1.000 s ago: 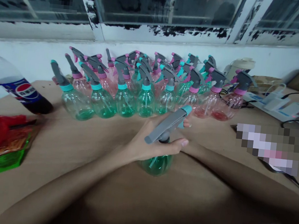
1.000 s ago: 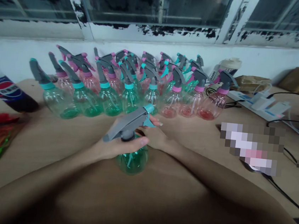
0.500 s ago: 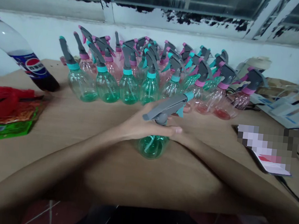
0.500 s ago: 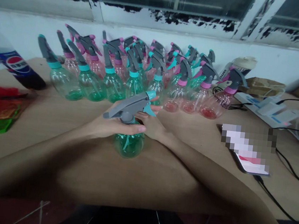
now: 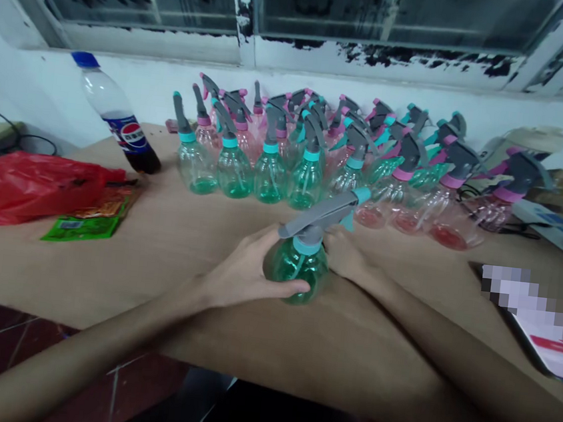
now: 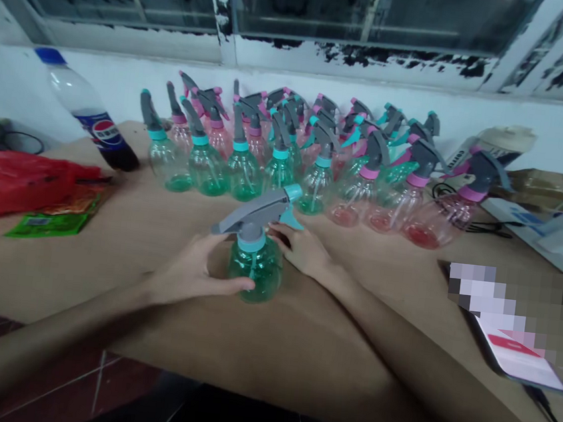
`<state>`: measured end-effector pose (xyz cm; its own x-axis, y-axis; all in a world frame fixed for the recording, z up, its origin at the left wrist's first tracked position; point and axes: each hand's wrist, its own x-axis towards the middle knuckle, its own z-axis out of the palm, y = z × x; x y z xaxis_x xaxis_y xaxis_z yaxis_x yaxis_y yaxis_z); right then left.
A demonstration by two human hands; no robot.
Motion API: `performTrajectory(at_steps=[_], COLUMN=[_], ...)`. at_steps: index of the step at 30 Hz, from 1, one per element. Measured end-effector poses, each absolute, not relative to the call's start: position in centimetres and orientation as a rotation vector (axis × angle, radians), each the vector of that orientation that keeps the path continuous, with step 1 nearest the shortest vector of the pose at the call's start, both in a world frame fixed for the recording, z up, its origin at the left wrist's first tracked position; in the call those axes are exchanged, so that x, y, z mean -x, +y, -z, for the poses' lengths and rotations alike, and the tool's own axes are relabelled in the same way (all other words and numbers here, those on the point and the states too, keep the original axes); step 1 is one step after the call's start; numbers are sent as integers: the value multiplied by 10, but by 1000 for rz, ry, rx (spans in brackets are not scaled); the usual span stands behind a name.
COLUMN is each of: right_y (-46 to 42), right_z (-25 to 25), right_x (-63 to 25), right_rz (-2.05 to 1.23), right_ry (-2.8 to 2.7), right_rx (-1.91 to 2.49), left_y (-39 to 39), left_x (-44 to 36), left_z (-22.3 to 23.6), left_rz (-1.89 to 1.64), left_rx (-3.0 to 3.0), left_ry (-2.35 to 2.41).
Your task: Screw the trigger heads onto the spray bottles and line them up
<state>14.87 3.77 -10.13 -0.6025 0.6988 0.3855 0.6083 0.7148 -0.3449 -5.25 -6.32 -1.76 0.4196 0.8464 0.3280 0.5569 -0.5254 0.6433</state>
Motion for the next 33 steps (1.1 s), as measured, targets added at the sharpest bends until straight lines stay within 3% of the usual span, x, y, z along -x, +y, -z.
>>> performTrajectory(at_steps=[9,16,22,33], right_y=[43,41,40,40], right_z=[107,108,108,114], right_x=[-148,-148,-148,-149], right_rz=[-233,-235,-237,-254], right_ry=[-2420,-2411,-2412,-2407], right_rx=[904,909,914,909], left_y=[-69,-68,-56,1], left_x=[140,213,251,280], left_z=[6,-3,-2,-2], left_rz=[-855,-957,-1154,-1159], left_rx=[-2315,-1959,-1816,-1758], left_ry=[1776,2101,2177,2361])
